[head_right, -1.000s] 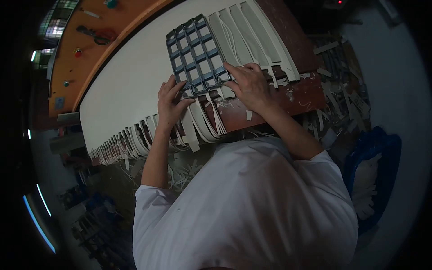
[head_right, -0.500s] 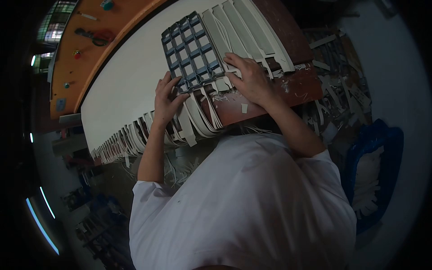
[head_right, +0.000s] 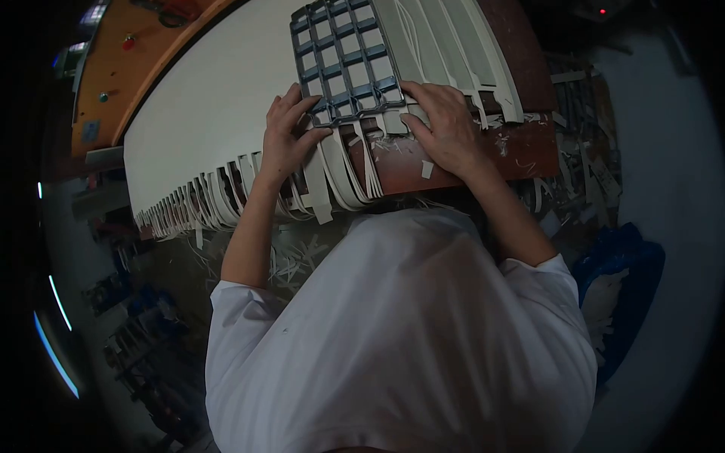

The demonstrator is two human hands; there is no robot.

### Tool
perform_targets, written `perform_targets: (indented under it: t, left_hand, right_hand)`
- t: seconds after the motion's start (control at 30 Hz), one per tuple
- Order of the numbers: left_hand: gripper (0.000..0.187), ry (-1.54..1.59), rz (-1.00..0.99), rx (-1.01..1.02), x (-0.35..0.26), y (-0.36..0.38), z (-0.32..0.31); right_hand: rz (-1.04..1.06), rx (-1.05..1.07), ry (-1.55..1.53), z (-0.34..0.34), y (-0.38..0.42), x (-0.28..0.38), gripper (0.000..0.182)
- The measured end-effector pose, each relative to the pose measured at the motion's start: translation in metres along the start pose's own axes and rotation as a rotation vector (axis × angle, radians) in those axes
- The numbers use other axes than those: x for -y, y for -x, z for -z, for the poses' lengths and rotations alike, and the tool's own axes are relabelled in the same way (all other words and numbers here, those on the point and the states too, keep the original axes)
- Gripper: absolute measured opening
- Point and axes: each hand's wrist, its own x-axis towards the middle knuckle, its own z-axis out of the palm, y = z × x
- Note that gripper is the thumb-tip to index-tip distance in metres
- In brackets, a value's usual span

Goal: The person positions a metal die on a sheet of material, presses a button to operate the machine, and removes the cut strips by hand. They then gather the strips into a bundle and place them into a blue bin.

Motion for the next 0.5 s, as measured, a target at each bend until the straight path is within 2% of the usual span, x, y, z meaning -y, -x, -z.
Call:
perform_targets:
  t: [0.23,0.5]
  left_hand:
    - [0.059,0.0,-0.032,-0.009,0.0015,-0.0005,0.0018]
    - [0.061,-0.004,-0.027,0.01,0.0013,-0.001,0.0019]
  right_hand:
    - [-0.006,0.042,-0.007,0.0013,-0.0029,0.0005,0.048]
    - [0.046,0.011,0.007,-0.0031,-0.0031,-0.0034,0.05]
